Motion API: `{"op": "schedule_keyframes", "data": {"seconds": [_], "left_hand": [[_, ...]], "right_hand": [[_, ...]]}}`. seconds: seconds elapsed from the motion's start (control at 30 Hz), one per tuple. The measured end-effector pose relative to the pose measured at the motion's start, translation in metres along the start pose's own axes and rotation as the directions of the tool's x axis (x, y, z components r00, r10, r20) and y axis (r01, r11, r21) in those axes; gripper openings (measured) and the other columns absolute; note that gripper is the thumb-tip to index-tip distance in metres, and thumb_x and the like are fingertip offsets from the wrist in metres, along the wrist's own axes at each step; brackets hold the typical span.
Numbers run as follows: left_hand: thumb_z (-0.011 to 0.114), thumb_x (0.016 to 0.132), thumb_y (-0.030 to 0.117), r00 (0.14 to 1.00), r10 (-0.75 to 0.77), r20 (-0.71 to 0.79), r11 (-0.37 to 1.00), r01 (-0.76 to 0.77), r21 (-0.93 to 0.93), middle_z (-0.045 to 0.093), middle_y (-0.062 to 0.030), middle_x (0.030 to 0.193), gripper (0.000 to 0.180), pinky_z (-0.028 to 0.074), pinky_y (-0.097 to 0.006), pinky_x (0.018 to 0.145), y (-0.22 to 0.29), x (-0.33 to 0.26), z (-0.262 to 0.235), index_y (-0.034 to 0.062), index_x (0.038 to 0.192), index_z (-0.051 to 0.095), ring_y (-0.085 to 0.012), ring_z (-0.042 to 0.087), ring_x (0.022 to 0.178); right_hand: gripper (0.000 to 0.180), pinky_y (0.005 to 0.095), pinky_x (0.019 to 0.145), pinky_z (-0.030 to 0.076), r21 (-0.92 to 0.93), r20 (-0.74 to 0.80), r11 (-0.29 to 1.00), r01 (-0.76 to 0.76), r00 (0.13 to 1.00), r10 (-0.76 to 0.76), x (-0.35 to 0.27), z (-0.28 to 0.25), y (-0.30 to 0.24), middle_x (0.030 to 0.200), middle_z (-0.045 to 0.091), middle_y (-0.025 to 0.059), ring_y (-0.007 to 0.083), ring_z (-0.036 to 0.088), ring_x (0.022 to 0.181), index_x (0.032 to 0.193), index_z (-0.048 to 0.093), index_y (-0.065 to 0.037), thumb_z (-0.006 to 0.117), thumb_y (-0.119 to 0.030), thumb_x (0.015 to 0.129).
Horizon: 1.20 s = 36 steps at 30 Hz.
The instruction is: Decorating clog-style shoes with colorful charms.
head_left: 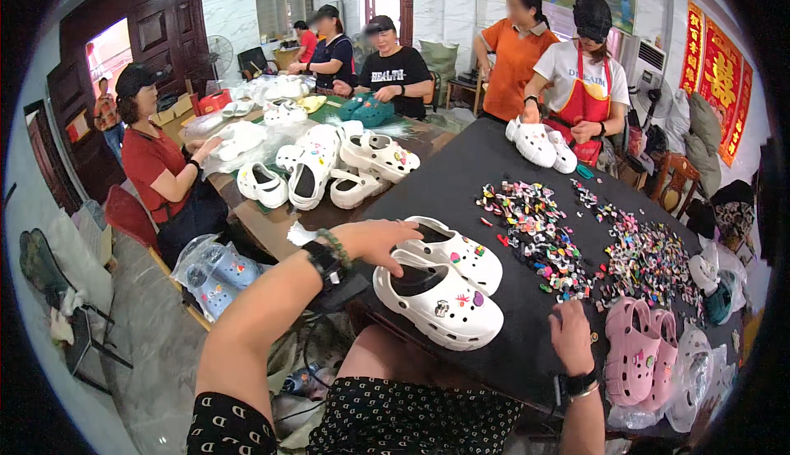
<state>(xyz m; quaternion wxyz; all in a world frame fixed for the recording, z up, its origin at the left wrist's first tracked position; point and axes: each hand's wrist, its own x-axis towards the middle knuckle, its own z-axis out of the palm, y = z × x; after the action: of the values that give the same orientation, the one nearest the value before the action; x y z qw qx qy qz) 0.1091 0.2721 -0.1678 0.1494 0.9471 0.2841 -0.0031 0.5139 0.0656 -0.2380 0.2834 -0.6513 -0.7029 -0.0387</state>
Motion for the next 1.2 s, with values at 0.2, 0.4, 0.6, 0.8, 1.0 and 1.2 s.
{"op": "schedule_keyframes", "data": {"seconds": [0.2, 0.4, 0.6, 0.8, 1.0, 1.2], "left_hand": [[0.073, 0.079, 0.027, 0.985, -0.147, 0.093, 0.984, 0.136, 0.117, 0.049, -0.0191, 0.134, 0.068, 0.044, -0.042, 0.100, 0.006, 0.018, 0.005, 0.0068, 0.138, 0.046, -0.0349, 0.053, 0.120], [0.072, 0.080, 0.025, 0.990, -0.132, -0.059, 0.969, 0.141, 0.201, 0.061, -0.0147, 0.102, 0.032, 0.050, -0.044, 0.082, -0.001, 0.021, 0.021, 0.0041, 0.101, 0.060, -0.0355, 0.063, 0.096], [0.069, 0.081, 0.021, 0.960, 0.016, -0.279, 0.956, 0.067, 0.284, 0.059, -0.0100, 0.086, 0.017, 0.051, -0.042, 0.067, 0.015, -0.001, 0.033, 0.0062, 0.082, 0.061, -0.0317, 0.064, 0.079], [0.070, 0.078, 0.021, 0.871, -0.187, -0.454, 0.971, 0.233, 0.045, 0.063, -0.0131, 0.083, 0.018, 0.050, -0.047, 0.072, 0.013, -0.028, 0.033, 0.0054, 0.078, 0.061, -0.0342, 0.064, 0.085], [0.074, 0.074, 0.023, 0.680, -0.330, -0.655, 0.930, 0.352, -0.103, 0.064, -0.0198, 0.076, 0.022, 0.049, -0.047, 0.069, -0.031, -0.036, -0.018, 0.0033, 0.083, 0.068, -0.0411, 0.062, 0.076], [0.077, 0.076, 0.029, 0.269, -0.588, -0.763, 0.689, 0.660, -0.299, 0.068, -0.0249, 0.085, 0.036, 0.052, -0.044, 0.072, -0.121, -0.012, -0.121, -0.0011, 0.094, 0.070, -0.0382, 0.068, 0.083]], "right_hand": [[0.016, 0.0439, 0.084, 0.045, -0.028, 0.023, 0.999, 0.026, 0.999, -0.026, -0.030, 0.028, -0.025, 0.100, 0.058, 0.0166, 0.0367, 0.054, 0.094, 0.094, 0.059, 0.000, 0.066, -0.002, 0.080], [0.018, 0.0448, 0.088, 0.042, -0.002, -0.068, 1.000, 0.014, 0.998, -0.014, -0.042, 0.038, -0.027, 0.107, 0.057, 0.0173, 0.0358, 0.051, 0.098, 0.100, 0.058, 0.001, 0.060, 0.000, 0.083], [0.019, 0.0449, 0.090, 0.042, 0.003, -0.076, 1.000, -0.027, 0.997, 0.027, -0.041, 0.039, -0.030, 0.107, 0.057, 0.0171, 0.0361, 0.051, 0.100, 0.100, 0.058, 0.001, 0.061, 0.001, 0.082], [0.018, 0.0456, 0.087, 0.042, 0.011, -0.093, 0.999, -0.032, 0.995, 0.033, -0.039, 0.037, -0.030, 0.103, 0.056, 0.0171, 0.0365, 0.051, 0.097, 0.098, 0.055, 0.000, 0.060, 0.002, 0.080], [0.018, 0.0458, 0.085, 0.042, 0.022, -0.089, 0.999, -0.035, 0.995, 0.037, -0.032, 0.031, -0.038, 0.102, 0.055, 0.0171, 0.0365, 0.050, 0.095, 0.095, 0.054, -0.001, 0.060, 0.003, 0.079], [0.018, 0.0459, 0.085, 0.041, 0.020, -0.056, 0.996, -0.088, 0.994, 0.089, -0.030, 0.028, -0.042, 0.101, 0.054, 0.0169, 0.0363, 0.050, 0.095, 0.095, 0.053, -0.001, 0.060, 0.003, 0.078]]}}
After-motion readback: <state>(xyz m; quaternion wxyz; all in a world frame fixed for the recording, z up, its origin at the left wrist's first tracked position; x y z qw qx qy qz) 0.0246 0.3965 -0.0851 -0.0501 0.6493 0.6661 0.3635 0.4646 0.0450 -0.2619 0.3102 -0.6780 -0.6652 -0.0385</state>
